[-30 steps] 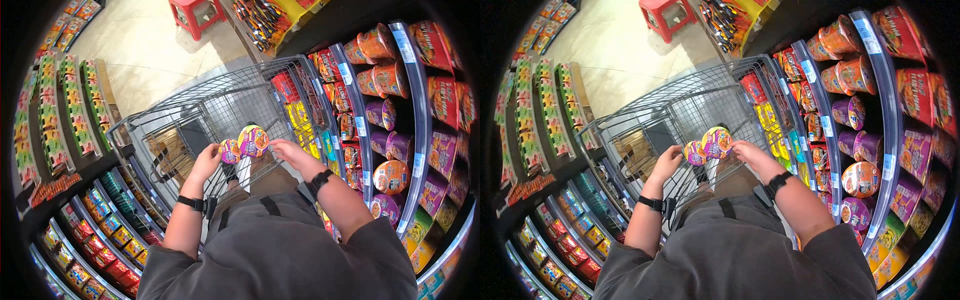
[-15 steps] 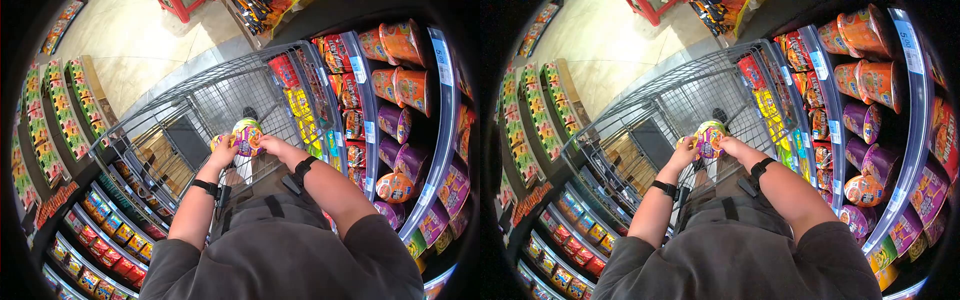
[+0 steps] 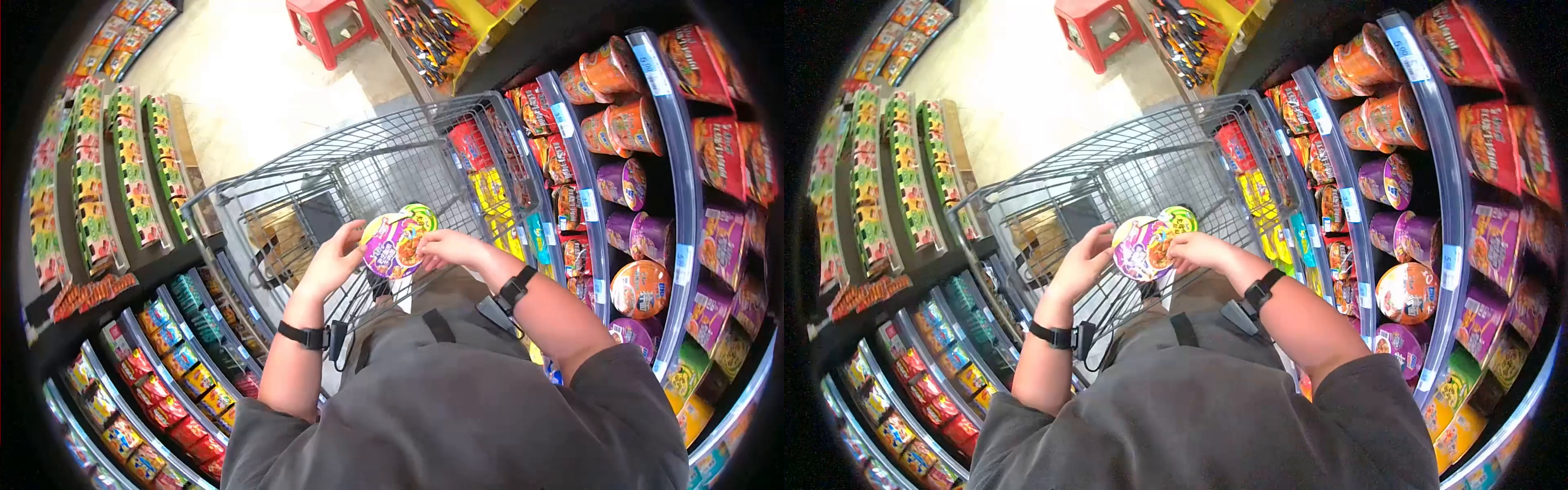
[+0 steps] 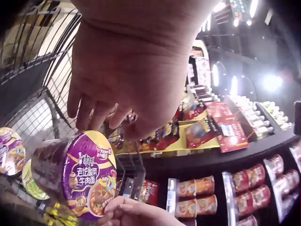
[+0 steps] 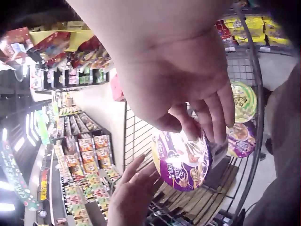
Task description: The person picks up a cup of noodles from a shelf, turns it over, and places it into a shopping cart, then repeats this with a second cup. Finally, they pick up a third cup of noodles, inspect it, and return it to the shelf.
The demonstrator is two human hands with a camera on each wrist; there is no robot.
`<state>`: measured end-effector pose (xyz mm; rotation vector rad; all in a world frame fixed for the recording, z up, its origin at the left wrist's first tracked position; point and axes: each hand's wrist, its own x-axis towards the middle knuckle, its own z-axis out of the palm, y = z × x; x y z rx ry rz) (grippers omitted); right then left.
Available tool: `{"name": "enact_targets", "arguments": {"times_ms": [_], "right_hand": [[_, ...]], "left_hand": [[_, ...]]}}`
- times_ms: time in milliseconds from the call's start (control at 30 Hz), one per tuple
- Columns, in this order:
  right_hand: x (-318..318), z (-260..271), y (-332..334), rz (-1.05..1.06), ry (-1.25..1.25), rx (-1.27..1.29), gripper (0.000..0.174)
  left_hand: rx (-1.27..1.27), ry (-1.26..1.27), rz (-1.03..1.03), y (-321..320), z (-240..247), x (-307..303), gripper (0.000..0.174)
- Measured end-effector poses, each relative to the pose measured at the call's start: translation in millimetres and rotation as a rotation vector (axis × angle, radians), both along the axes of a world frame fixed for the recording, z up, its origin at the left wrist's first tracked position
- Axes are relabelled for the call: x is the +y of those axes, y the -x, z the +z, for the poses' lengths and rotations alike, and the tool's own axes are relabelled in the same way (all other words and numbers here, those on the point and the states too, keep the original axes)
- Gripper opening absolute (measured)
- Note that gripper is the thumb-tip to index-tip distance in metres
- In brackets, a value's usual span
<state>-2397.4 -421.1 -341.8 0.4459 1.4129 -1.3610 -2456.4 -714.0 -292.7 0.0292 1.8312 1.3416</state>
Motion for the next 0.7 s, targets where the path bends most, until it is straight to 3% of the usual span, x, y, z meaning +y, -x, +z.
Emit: {"name": "enact_targets", "arguments": {"times_ms": [200, 267, 400, 433, 533, 700], "right_hand": [[-23, 106, 10, -0.123, 0.175, 0.168, 0.024], [-30, 137, 4, -0.324, 0.371, 0.17, 0.023], [-43, 190, -16, -0.549, 0.582, 0.263, 0.02], [-46, 203, -23, -0.569, 0.621, 0.27, 0.02], [-55, 232, -53, -0.66, 0.693, 0.288, 0.02], [-67, 263, -108, -0.785, 0.68, 0.366, 0.02]], "left_hand": [[0.193, -0.179, 0.11, -8, 85, -47, 0.053], [0.267, -0.312, 0.208, -18, 110, -61, 0.055], [0.485, -0.407, 0.144, -35, 158, -75, 0.077], [0.475, -0.492, 0.137, -40, 162, -77, 0.089], [0.575, -0.576, 0.047, -54, 180, -75, 0.095], [0.49, -0.724, -0.022, -81, 179, -58, 0.114]]}}
